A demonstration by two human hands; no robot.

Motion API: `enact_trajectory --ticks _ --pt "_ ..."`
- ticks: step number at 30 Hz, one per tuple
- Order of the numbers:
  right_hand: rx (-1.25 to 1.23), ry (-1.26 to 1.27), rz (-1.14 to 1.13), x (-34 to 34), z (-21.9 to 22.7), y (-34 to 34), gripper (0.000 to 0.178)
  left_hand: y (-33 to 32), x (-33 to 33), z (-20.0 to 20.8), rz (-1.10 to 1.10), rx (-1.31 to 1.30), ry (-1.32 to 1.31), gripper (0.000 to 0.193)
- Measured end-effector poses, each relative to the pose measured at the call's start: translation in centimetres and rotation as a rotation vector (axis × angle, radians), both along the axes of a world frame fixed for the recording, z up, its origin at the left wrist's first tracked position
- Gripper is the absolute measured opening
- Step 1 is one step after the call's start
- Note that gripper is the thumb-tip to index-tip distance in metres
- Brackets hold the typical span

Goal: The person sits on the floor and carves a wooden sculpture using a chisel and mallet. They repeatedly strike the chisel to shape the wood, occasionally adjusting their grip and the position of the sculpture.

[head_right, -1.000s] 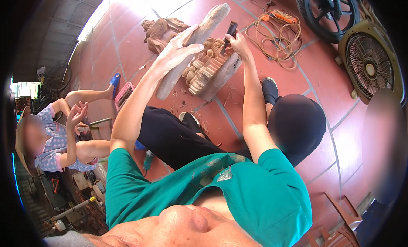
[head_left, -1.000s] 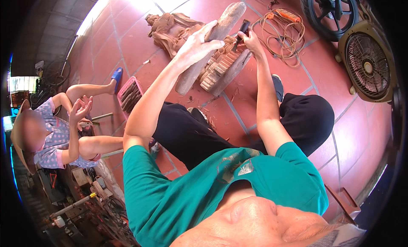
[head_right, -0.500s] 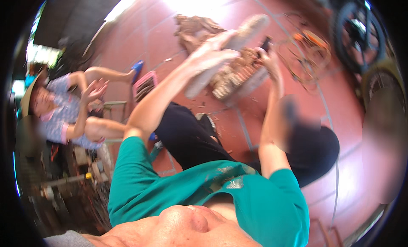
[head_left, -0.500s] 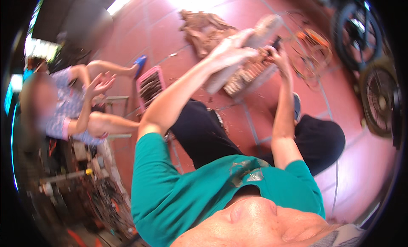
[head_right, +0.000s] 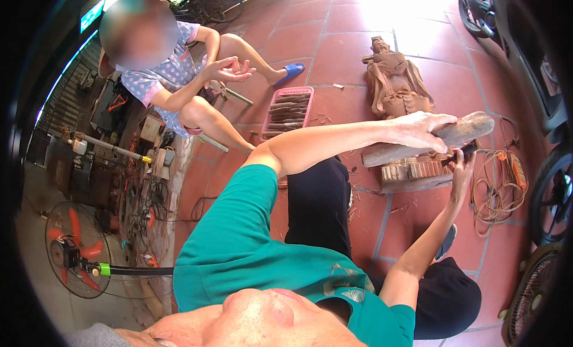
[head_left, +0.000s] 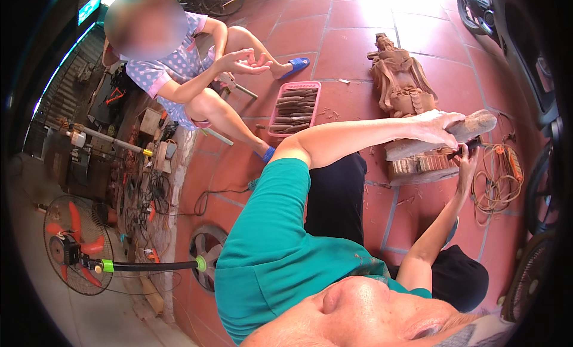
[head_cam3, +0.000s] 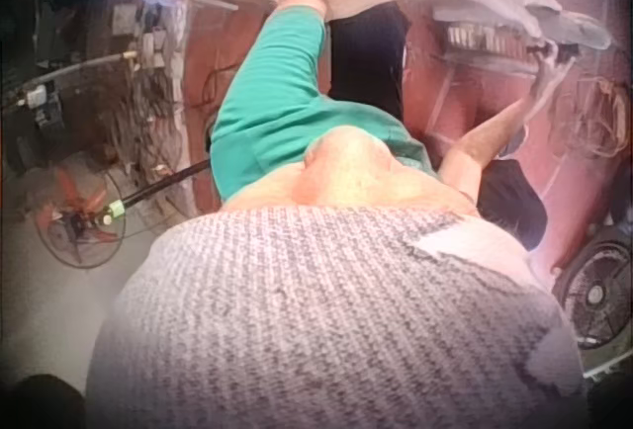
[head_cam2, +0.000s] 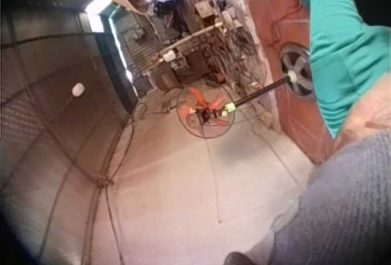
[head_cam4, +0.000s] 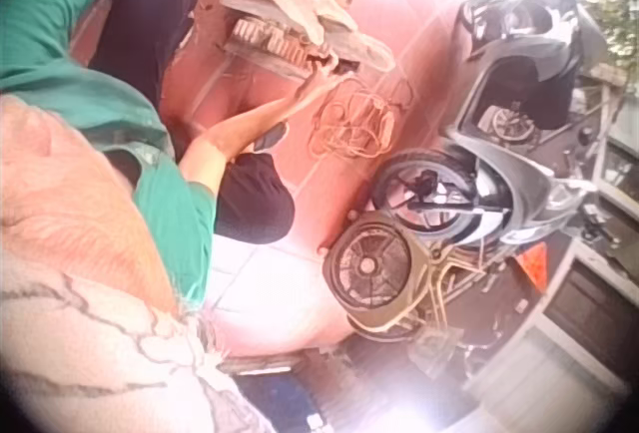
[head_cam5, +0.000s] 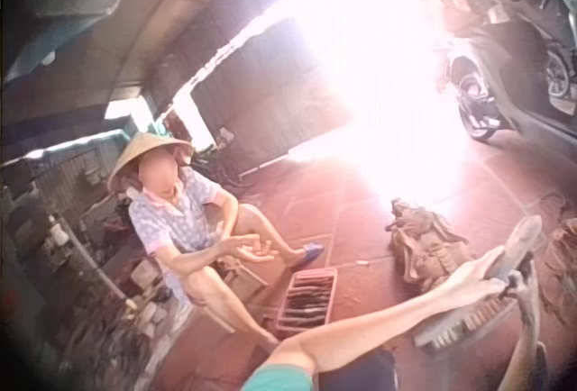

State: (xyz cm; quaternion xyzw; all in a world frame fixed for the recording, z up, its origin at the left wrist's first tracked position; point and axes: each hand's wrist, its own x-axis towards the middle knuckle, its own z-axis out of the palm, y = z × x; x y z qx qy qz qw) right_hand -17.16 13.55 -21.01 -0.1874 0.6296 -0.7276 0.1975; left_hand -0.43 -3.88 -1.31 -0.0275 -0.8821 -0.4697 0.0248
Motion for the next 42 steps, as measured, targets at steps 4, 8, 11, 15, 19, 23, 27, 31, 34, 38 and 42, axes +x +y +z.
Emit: enact_trajectory --ticks 4,8,11,15,19,23,27,31,34,38,42 --pt "0.035 0.018 -0.023 0.2 0.6 -0.2 0.033 -0.4 -0.4 -0.8 -0.009 0.010 0.024 0.086" --pt "0.046 0.035 -0.031 0.2 0.7 -0.2 0.035 -0.4 -0.5 -0.8 -0.014 0.000 0.027 0.087" --pt "0.012 0.046 -0.013 0.0 0.3 -0.1 0.035 -0.4 -0.5 -0.7 -0.025 0.004 0.032 0.088" --pt "-0.013 0.042 0.005 0.1 -0.1 -0.3 0.032 -0.3 -0.3 -0.9 -0.011 -0.018 0.034 0.088" --pt "0.018 0.027 -0.006 -0.4 -0.4 0.0 0.031 -0.1 -0.2 -0.2 -0.013 -0.004 -0.011 0.090" --pt "0.040 0.021 -0.027 0.2 0.4 0.0 0.028 -0.1 0.0 0.1 -0.006 -0.028 -0.036 0.091" --pt "0.031 0.037 -0.018 0.1 0.4 0.0 0.027 -0.1 -0.1 0.0 -0.002 -0.043 -0.037 0.092" --pt "0.040 0.031 -0.009 0.1 0.4 -0.1 0.026 -0.1 -0.1 0.1 -0.004 -0.022 -0.054 0.092" --pt "0.053 0.016 -0.011 0.0 0.4 0.0 0.025 -0.2 -0.1 -0.1 -0.008 -0.034 -0.041 0.092" --pt "0.041 0.032 -0.016 -0.1 0.3 0.0 0.024 -0.2 -0.2 -0.4 -0.012 -0.039 -0.033 0.092" --pt "0.047 0.039 -0.021 0.1 0.4 -0.1 0.023 -0.4 -0.2 -0.7 -0.012 -0.049 -0.010 0.093"
